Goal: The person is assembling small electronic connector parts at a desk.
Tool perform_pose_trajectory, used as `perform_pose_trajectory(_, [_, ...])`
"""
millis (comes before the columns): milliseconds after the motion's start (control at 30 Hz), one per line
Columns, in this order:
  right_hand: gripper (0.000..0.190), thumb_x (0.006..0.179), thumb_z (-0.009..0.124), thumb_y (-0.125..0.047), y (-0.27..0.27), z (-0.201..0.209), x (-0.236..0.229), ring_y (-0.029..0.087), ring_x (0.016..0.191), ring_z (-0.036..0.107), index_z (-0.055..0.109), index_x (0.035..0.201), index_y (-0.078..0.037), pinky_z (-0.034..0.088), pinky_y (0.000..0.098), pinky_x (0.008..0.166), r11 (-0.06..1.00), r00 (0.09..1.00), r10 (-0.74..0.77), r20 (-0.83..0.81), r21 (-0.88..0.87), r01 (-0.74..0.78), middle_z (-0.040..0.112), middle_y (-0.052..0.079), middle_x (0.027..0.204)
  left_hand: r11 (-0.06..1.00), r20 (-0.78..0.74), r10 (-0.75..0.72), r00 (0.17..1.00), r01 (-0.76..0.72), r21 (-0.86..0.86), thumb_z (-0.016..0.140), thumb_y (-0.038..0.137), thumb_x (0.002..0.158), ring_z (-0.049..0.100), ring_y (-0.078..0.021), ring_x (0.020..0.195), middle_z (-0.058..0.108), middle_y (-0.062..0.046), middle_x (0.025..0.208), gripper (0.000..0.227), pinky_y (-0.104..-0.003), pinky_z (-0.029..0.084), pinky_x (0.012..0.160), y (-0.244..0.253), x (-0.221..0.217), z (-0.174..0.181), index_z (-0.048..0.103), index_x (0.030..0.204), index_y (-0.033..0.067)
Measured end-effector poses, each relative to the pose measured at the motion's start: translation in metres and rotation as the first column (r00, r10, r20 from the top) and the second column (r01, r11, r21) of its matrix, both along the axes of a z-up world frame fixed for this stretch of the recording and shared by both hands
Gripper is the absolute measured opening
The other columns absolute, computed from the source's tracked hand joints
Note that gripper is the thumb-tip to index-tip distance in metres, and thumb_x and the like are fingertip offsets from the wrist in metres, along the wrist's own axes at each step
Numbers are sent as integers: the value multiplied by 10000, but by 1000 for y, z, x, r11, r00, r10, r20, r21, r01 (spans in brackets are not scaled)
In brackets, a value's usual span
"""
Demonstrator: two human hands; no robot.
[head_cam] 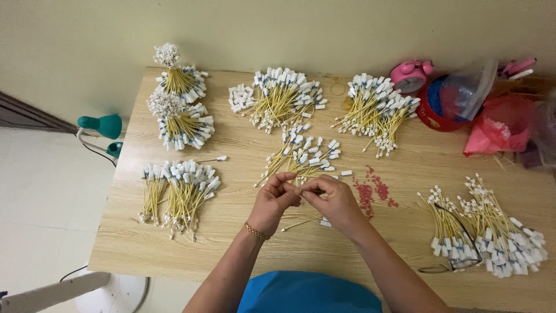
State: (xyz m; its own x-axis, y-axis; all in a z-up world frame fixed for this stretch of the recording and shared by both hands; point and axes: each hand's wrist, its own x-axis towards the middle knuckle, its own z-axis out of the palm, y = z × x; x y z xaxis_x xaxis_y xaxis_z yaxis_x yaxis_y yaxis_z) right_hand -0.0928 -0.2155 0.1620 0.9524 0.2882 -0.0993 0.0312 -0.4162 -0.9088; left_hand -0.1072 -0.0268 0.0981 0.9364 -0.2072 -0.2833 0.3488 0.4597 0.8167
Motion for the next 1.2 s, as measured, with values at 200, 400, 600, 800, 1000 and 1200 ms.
perform_pose_trajectory(200, [130, 886, 754, -124, 2, 8, 1, 119, 835, 717, 764, 998, -61, 596, 292, 721, 1000, 997, -23, -67, -20, 21, 761, 32, 959, 993, -51, 3, 999, -9, -115, 689, 6, 936, 670, -144, 810, 696, -46, 882, 363, -298, 579, 742, 0, 3, 2, 590, 1282, 43])
perform_pose_trajectory(400, [172, 915, 699, -113, -4, 2, 1, 90, 813, 731, 762, 1066, -59, 613, 253, 711, 994, 978, -6, -210, 105, 28, 781, 33, 938, 981, -77, -12, 997, -3, -194, 685, 4, 932, 671, -152, 799, 699, -66, 889, 366, -298, 577, 738, 2, 3, 10, 585, 1281, 54])
perform_pose_trajectory(600, [137, 939, 685, -109, -4, -20, -1, 79, 722, 701, 749, 1031, -31, 584, 237, 639, 989, 971, -27, -238, 138, 61, 755, 39, 833, 997, 49, -54, 997, 51, 64, 697, 18, 938, 638, -119, 780, 669, -29, 867, 360, -283, 573, 742, 3, -1, 9, 600, 1284, 43])
perform_pose_trajectory(800, [166, 916, 700, -134, 7, -28, -16, 80, 642, 628, 805, 1025, -65, 519, 254, 568, 998, 947, -53, -317, 26, 65, 738, 34, 766, 993, -77, 5, 997, 4, 119, 679, 25, 942, 622, -99, 761, 668, -6, 867, 333, -254, 557, 718, 3, -22, -26, 627, 1270, 38])
perform_pose_trajectory(1000, [200, 937, 702, -210, 12, -114, -26, 189, 868, 694, 754, 1099, -106, 567, 360, 769, 926, 986, 155, -57, -338, -165, 730, 80, 990, 690, -140, -128, 982, 190, 698, 723, 88, 919, 603, -137, 679, 687, -91, 800, 281, -307, 530, 624, 23, -36, -67, 691, 1198, 80])
perform_pose_trajectory(1200, [300, 849, 613, -62, -20, -152, -33, 296, 1207, 553, 756, 1108, -112, 377, 520, 1059, 684, 944, 275, 182, -728, -59, 673, 96, 1233, 123, -6, -219, 976, 34, 992, 725, 320, 933, 726, -292, 806, 717, -119, 966, 187, -406, 594, 731, 33, -25, -64, 762, 991, 146])
